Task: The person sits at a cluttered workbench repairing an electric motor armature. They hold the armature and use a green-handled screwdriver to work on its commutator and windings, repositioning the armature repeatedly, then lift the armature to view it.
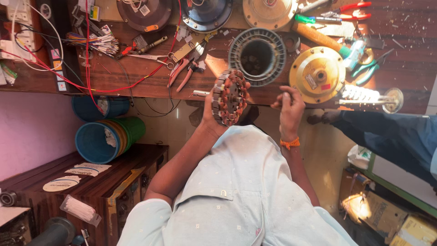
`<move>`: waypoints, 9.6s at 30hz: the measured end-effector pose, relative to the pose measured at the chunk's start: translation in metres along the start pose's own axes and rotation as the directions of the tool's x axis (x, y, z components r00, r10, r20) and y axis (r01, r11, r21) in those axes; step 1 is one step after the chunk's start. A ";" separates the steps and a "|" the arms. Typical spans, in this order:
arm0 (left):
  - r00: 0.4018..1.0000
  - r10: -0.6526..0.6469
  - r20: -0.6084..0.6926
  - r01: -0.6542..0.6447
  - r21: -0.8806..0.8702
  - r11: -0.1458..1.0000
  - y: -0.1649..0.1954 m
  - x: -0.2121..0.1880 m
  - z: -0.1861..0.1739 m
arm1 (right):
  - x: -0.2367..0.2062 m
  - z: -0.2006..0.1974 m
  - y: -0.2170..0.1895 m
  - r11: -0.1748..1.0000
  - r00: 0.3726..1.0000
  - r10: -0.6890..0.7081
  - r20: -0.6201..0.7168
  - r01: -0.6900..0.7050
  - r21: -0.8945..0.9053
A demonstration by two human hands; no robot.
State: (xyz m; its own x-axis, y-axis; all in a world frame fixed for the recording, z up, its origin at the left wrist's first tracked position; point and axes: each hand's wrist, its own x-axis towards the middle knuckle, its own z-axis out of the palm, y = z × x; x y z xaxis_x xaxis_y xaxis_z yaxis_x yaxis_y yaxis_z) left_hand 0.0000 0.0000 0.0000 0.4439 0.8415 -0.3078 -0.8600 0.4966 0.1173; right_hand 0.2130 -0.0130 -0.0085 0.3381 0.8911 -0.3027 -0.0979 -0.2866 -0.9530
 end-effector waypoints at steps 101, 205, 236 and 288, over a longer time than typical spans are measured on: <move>0.785 0.433 0.443 -0.341 0.893 -0.295 0.004 0.069 0.028 | 0.050 0.027 -0.044 0.917 0.854 -0.392 0.344 0.394 0.066; 0.810 0.366 0.459 -0.404 0.888 -0.220 -0.007 0.087 0.036 | 0.074 -0.010 -0.069 0.819 0.755 -0.409 0.512 0.551 -0.158; 0.804 0.313 0.506 -0.436 0.859 -0.268 -0.005 0.095 0.040 | 0.068 -0.007 -0.062 0.778 0.700 -0.530 0.479 0.626 -0.054; 0.818 0.307 0.486 -0.415 0.869 -0.269 -0.017 0.094 0.042 | 0.088 -0.034 -0.077 0.652 0.529 -0.569 0.630 0.756 -0.046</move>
State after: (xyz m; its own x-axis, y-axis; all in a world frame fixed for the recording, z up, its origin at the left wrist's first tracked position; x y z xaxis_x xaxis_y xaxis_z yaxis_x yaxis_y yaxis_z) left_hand 0.0673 0.0795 0.0088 0.2210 0.9445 0.2431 0.2661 -0.2983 0.9166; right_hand 0.2819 0.0755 0.0384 -0.3549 0.8560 0.3759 0.2349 0.4709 -0.8504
